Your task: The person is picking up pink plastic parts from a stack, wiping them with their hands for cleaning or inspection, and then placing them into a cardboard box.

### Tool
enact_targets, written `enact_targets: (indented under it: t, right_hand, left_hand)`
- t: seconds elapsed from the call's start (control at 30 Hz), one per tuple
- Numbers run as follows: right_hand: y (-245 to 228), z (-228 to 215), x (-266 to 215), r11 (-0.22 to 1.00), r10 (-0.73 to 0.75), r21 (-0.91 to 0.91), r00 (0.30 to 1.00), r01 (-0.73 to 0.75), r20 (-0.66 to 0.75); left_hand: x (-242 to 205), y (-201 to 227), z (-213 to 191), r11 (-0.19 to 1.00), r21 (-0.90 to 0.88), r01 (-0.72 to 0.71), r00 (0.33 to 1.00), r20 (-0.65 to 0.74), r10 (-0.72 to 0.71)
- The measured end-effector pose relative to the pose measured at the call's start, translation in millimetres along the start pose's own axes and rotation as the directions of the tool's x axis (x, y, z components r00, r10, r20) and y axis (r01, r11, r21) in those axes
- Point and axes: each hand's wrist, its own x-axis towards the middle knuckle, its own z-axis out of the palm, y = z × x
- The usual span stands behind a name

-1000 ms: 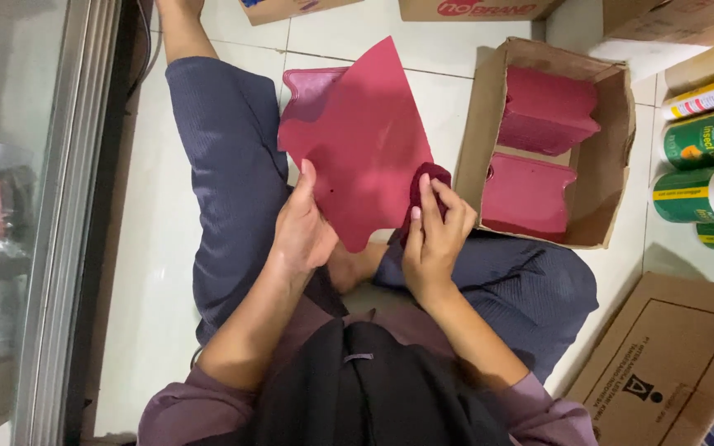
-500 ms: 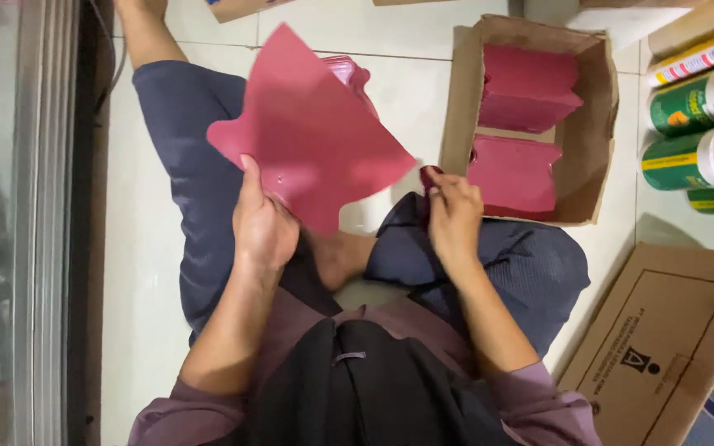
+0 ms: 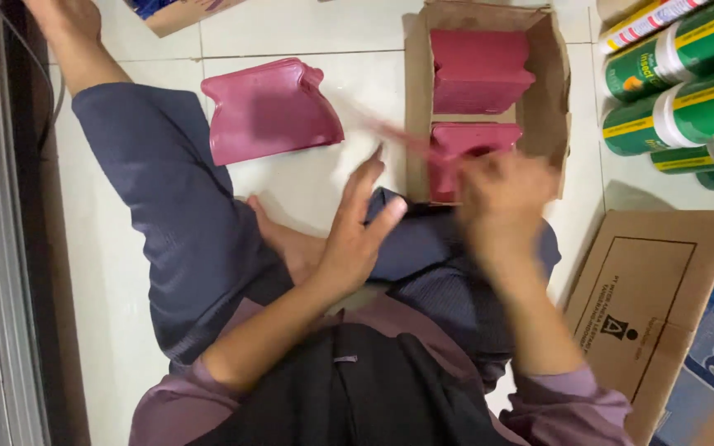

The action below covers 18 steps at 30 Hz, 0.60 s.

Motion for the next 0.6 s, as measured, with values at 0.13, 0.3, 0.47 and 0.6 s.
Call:
enact_targets:
  t: [0.13,0.3,0.47,0.6]
  right_hand:
    - [136.7,-27.4,-16.9,0.982,-0.021,-0.185,0.992,0.044,0.121]
    - [212.6,-17.1,-21.3,0.914,-0.047,-0.346,0.901,0.213,0.431]
    - [201.2,26.5,17.3,0.907,-0.122,-0.246,0.774,0.341,0.622]
    - [191.1,58.8,50.4,0.914,-0.175,-0.126,0.656,0.385,0.734]
  left_hand:
    - [-5.1,5.5,-19.6,0.991,0.038,0.129,0.967,0.219,-0.135]
    - [-14.6,-37.6,-51.4,0.94,-0.009,0.34,0.939,0.051,-0.339]
    - [-21.5,-17.5,-64.9,0.878,-0.005,0.479,0.874,-0.091,-0.477]
    - [-22.1,-16.6,-65.5,0.867,0.016,0.497,0.864,-0.094,-0.494]
